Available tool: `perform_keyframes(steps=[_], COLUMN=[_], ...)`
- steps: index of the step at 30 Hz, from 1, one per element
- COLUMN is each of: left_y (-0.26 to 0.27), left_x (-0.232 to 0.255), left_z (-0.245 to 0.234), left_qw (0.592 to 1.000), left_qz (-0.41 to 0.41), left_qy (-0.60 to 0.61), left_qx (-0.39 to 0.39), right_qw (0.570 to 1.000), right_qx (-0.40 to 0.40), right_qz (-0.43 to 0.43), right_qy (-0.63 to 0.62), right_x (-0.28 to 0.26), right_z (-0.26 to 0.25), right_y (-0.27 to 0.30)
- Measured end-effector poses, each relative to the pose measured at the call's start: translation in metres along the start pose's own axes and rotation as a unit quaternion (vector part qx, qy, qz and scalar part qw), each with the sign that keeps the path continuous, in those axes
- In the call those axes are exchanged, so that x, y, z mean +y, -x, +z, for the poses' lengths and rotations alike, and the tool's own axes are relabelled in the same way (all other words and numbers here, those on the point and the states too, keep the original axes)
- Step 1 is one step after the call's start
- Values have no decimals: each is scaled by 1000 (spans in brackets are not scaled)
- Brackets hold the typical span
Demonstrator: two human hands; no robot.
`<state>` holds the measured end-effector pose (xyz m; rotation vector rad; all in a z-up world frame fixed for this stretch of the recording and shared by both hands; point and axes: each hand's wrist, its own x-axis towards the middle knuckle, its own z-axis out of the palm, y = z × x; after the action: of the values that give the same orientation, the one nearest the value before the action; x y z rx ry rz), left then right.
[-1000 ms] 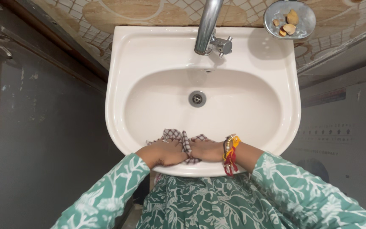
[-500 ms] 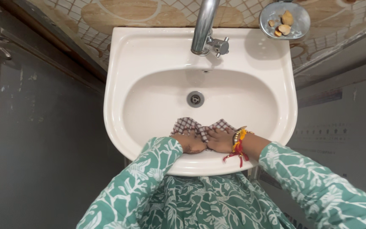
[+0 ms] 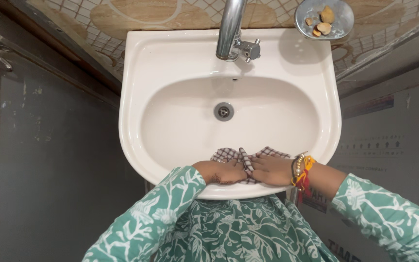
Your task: The person wipes the interior and edges of a sink and a faucet with a cloth, and then wipes the faucet with a small piece of paper.
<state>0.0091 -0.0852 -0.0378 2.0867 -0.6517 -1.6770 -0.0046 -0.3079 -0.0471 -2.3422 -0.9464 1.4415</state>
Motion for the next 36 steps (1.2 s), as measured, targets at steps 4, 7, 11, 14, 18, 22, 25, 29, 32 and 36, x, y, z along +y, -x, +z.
perform_keyframes(steps=[4,7,11,14,18,22,25,29,32,36], left_y=[15,34,60,71,69,57,39,8,-18,-44], left_x=[-9,-23,-44,-57,-67,-68,-69,-66,-58,-42], left_z=[9,17,16,10,1,-8,-13,-16,-12,-8], left_qw=[999,997,992,992,994,991,988,985,983,981], left_qz=[46,38,60,46,-39,-73,-124,-135,-150,-152], left_qy=[-4,-54,-72,-78,-80,-106,-75,-104,-102,-103], left_qx=[23,43,86,88,68,41,47,33,33,62], right_qw=[959,997,996,994,996,993,997,998,995,985], right_qx=[-8,72,82,87,26,8,-33,-26,-16,-41], right_qz=[-130,-18,-22,-59,-66,-115,-64,16,89,129], right_qy=[251,38,39,31,-54,-28,40,55,44,105], right_x=[-26,-63,-93,-96,-82,-67,-55,-31,-16,-4], right_z=[-1,-4,-13,-13,-13,-16,-13,-7,-5,-14], right_y=[15,10,-1,-19,-60,-87,-101,-110,-106,-78])
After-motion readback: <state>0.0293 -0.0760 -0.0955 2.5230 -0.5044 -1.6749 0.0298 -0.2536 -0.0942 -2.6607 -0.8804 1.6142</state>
